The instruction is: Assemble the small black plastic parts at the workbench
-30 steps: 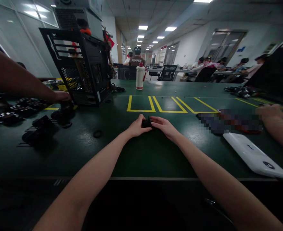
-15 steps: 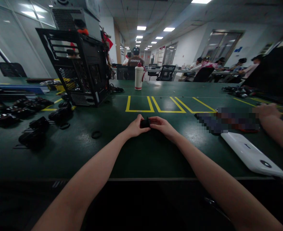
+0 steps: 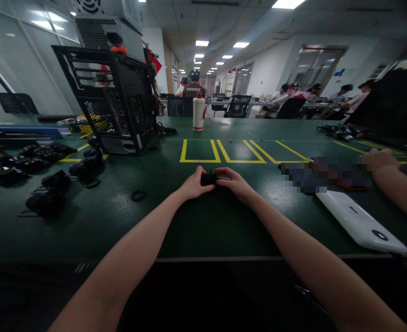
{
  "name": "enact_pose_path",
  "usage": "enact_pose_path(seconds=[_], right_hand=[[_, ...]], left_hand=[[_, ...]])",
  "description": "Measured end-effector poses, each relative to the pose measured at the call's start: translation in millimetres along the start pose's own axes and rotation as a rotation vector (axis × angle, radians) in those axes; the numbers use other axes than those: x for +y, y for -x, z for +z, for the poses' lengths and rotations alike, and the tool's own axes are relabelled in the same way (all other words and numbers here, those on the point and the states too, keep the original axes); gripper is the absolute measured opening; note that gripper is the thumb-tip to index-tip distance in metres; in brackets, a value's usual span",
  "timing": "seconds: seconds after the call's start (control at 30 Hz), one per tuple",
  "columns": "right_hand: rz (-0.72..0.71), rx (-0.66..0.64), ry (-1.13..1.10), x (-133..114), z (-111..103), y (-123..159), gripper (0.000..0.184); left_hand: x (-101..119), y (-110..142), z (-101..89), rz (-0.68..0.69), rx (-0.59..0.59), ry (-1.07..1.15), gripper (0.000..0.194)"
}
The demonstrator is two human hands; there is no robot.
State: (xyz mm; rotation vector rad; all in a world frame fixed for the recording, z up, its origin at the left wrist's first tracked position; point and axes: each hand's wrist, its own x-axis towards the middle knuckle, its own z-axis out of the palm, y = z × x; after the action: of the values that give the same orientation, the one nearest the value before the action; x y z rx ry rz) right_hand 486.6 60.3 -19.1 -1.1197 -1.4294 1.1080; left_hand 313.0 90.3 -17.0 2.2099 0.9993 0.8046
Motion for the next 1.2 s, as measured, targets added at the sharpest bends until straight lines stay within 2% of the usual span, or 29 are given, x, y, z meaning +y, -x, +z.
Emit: enact_pose_path(seconds=[0.3, 0.43, 0.67, 0.9, 1.2], right_hand=[[0.019, -0.024, -0.006, 1.2, 0.1, -1.0, 0.041], [-0.007, -0.079, -0.032, -1.5, 0.3, 0.4, 0.042], [-0.044, -0.099, -0.067, -0.3, -3.5, 1.2, 0.038], [-0.057, -0.083, -0.079, 2.4, -5.9, -0.2, 0.03], [-0.043, -0.064, 0.018, -2.9, -2.2, 2.1, 0.032]], left_hand=[[-0.1, 1.4, -0.5, -0.019, -0.001, -0.002, 0.041], [-1.5, 1.5, -0.4, -0.009, -0.007, 0.01, 0.041], [-1.8, 2.2, -1.8, -0.004, -0.027, 0.021, 0.042], [0.2, 3.8, -4.3, 0.004, -0.057, 0.048, 0.043], [2.0, 3.1, -2.2, -0.01, -0.033, 0.016, 0.041]])
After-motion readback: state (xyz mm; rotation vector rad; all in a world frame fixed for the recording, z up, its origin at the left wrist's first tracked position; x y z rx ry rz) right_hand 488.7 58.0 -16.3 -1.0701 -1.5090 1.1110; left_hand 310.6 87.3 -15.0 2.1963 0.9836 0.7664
